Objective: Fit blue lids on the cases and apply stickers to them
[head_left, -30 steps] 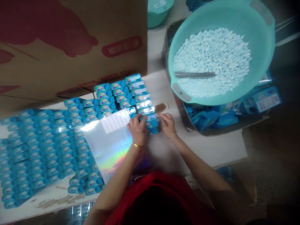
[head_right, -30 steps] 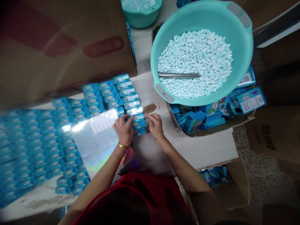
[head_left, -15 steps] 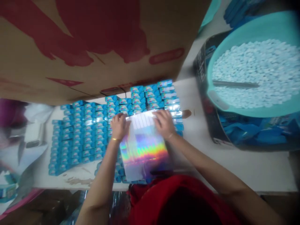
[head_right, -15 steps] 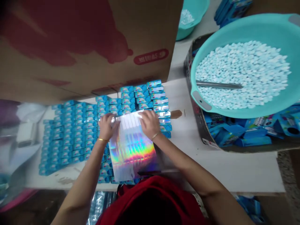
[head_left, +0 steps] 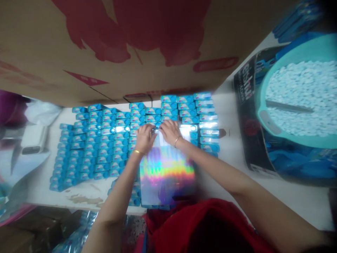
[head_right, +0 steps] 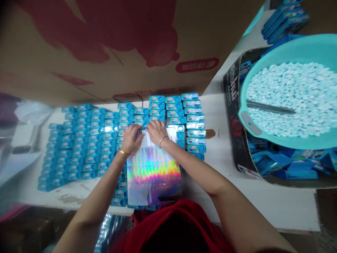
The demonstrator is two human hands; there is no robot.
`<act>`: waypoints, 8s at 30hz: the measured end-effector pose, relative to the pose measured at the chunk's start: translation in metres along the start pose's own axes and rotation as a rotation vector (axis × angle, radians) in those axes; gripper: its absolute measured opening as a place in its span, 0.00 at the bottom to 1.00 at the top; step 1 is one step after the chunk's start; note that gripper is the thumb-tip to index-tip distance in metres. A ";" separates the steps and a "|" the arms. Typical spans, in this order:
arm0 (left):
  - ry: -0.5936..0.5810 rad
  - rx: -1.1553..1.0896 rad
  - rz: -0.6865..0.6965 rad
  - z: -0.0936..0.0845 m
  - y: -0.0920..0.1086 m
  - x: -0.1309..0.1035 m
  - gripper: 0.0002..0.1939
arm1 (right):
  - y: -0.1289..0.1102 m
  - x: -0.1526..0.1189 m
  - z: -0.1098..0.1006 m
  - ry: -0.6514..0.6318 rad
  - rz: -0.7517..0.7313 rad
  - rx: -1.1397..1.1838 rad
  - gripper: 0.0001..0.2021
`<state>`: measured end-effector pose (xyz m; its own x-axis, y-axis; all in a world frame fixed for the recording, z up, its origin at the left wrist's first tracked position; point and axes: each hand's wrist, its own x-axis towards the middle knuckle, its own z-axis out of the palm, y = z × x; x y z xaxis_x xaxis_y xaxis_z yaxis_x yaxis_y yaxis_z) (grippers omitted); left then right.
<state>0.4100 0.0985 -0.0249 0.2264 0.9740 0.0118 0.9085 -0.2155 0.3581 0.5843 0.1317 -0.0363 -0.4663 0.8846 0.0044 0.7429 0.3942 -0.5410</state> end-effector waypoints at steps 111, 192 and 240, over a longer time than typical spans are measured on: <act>-0.241 0.015 0.131 0.081 0.224 -0.028 0.22 | 0.121 -0.245 -0.046 0.289 0.501 0.394 0.23; 0.253 -1.216 -0.740 -0.009 0.164 -0.090 0.13 | -0.020 -0.183 -0.067 0.316 0.551 1.003 0.17; -0.281 0.234 0.369 0.086 0.224 -0.002 0.49 | 0.147 -0.053 -0.102 0.456 0.260 0.028 0.24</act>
<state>0.6432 0.0424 -0.0256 0.6028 0.7808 -0.1643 0.7974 -0.5821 0.1589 0.7673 0.1678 -0.0301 -0.0073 0.9733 0.2295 0.7901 0.1463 -0.5953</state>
